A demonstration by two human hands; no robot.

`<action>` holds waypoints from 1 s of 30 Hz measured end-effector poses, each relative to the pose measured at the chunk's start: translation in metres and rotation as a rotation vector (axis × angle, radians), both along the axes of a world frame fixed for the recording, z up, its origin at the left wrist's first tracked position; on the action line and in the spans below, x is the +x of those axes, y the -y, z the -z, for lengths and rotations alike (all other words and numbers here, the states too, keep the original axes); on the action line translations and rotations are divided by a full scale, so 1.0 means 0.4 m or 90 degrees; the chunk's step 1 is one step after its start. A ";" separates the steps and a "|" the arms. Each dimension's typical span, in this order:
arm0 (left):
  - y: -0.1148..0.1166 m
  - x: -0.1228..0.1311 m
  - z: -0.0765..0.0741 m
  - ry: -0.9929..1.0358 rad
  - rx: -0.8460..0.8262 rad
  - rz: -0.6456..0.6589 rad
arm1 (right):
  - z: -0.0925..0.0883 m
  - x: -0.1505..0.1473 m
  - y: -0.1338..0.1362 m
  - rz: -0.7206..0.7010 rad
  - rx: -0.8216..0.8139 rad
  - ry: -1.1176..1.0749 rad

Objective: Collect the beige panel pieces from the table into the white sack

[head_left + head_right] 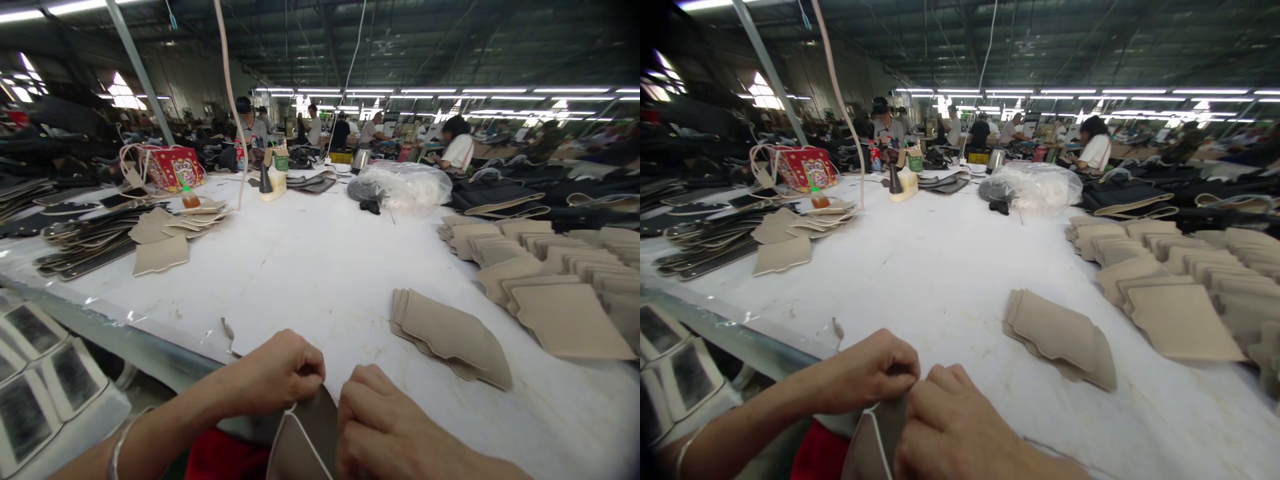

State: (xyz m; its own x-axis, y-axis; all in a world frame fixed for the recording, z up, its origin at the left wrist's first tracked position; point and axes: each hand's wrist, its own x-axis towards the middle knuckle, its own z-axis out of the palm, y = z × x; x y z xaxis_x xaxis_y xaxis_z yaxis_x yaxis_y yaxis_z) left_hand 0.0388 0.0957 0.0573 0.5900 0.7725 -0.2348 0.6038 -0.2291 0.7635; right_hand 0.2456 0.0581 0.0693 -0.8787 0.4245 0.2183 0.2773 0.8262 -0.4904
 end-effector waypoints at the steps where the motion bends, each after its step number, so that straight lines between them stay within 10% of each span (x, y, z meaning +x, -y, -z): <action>1: -0.001 0.000 -0.018 0.014 -0.020 0.040 | -0.030 0.007 0.001 0.003 -0.046 0.011; 4: 0.012 0.002 -0.013 0.056 -0.095 0.128 | -0.048 0.012 0.004 0.019 -0.149 0.018; 11: 0.084 -0.035 0.129 0.184 -0.266 0.019 | 0.151 0.011 0.053 0.149 -0.257 0.040; 20: 0.182 -0.076 0.122 0.102 -0.218 -0.098 | 0.127 0.007 0.062 0.191 -0.369 0.076; 30: 0.192 -0.064 0.139 0.063 -0.184 -0.094 | 0.218 0.021 0.073 0.165 -0.405 0.026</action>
State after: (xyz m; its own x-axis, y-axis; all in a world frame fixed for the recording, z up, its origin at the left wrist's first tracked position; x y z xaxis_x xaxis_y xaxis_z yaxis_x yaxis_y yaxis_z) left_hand 0.0131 0.0187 0.0017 0.5077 0.7610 -0.4039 0.5336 0.0903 0.8409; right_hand 0.2539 0.0291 -0.0180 -0.7339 0.6567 -0.1737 0.4553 0.2858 -0.8432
